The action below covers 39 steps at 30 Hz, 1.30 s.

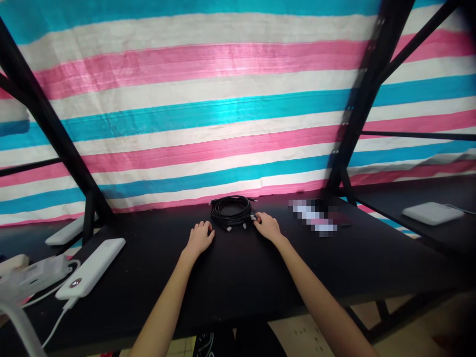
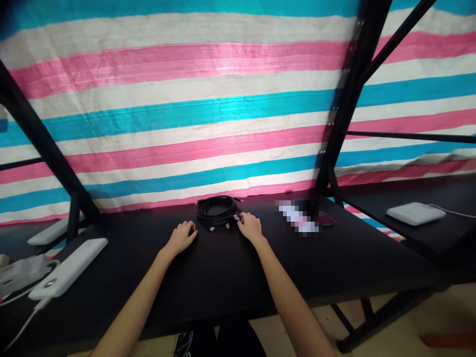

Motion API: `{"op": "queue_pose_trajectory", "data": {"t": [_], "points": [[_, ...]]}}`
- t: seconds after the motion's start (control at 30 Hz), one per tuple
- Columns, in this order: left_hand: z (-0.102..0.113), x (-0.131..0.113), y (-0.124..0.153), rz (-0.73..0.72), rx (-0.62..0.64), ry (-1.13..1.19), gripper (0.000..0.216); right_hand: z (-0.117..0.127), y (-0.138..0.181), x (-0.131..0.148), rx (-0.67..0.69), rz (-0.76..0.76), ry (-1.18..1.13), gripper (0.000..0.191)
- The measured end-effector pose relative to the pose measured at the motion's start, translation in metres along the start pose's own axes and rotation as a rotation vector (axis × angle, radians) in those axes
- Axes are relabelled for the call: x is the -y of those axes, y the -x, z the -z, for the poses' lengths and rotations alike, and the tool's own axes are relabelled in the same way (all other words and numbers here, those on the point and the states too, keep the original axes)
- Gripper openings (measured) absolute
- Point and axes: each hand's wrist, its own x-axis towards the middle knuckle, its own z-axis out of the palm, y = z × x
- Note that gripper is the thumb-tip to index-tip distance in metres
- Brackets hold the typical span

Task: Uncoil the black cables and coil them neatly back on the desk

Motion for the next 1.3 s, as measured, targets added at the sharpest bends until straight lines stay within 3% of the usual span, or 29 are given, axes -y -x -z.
{"op": "queue_pose_trajectory", "data": {"t": [1.3], "points": [[0.0014,-0.0016,-0.0008,0.012,0.026,-0.011,0.016,-0.0018,-0.0023,0.0004,0.012,0.022,-0.003,0.026]]}}
